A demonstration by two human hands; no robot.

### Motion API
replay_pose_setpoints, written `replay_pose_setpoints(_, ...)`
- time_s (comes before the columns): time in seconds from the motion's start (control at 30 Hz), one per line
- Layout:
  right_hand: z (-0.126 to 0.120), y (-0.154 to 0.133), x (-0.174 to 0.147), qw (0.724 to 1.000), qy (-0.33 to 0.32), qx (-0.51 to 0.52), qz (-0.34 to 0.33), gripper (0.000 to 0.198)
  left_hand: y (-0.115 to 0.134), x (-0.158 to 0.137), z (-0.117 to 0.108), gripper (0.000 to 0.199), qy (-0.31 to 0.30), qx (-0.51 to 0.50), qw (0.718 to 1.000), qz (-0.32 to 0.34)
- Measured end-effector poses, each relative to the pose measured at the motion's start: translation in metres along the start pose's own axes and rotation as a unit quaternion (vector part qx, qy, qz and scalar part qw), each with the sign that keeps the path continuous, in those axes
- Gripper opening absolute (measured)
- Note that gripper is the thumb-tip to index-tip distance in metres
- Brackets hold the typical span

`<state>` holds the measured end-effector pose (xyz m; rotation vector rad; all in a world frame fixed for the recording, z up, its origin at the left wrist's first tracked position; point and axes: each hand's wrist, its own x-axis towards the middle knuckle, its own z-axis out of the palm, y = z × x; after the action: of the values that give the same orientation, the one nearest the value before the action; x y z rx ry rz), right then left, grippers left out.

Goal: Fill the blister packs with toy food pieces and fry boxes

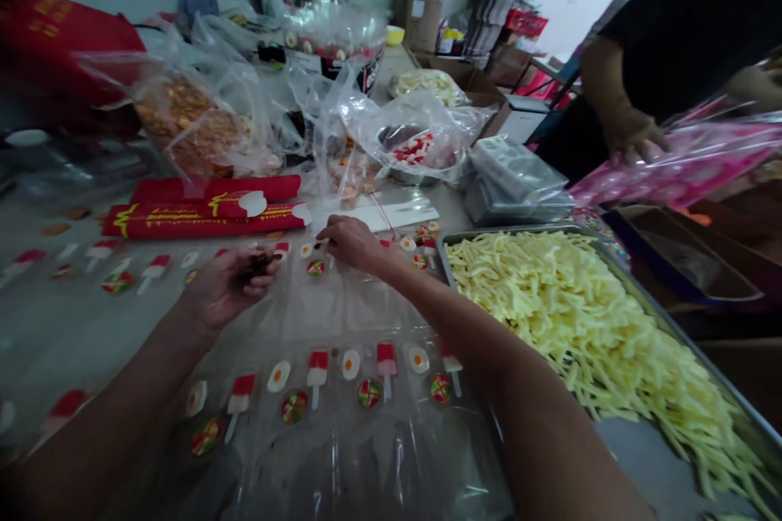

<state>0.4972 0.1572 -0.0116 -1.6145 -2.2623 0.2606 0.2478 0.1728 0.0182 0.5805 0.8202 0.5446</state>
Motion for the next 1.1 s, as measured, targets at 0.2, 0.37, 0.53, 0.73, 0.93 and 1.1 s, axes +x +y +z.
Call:
replay_pose_setpoints(0.2,-0.062,0.033,-0.073,0.962,0.076,-0.108,0.240,0.031,-0.006,0.006,0.019,0.015,0.009,-0.001,0.999,-0.048)
replay_pose_setpoints(0.37,-0.087,0.060,-0.113,0.912,-0.041,-0.224,0.342,0.033,-0.037,0.020,0.062,0.026,0.018,0.106,0.994,0.002)
replay_pose_setpoints(0.53,-0.072,0.058,-0.113,0.907,0.006,-0.229,0.353,0.030,-0.066,0.037,0.104,0.031,-0.048,0.201,0.978,0.031)
replay_pose_setpoints(0.73,-0.099,0.049,-0.123,0.919,0.181,-0.011,0.350,0.024,-0.081,0.067,0.136,0.040,-0.052,0.152,0.986,0.046)
replay_pose_setpoints(0.93,-0.095,-0.001,-0.137,0.877,0.200,0.335,0.280,0.025,-0.087,0.059,0.150,0.049,-0.143,0.133,0.977,0.082)
replay_pose_setpoints(1.1,-0.083,-0.027,-0.145,0.834,0.165,0.461,0.256,0.021,-0.083,0.023,0.138,0.038,-0.124,0.204,0.962,0.130)
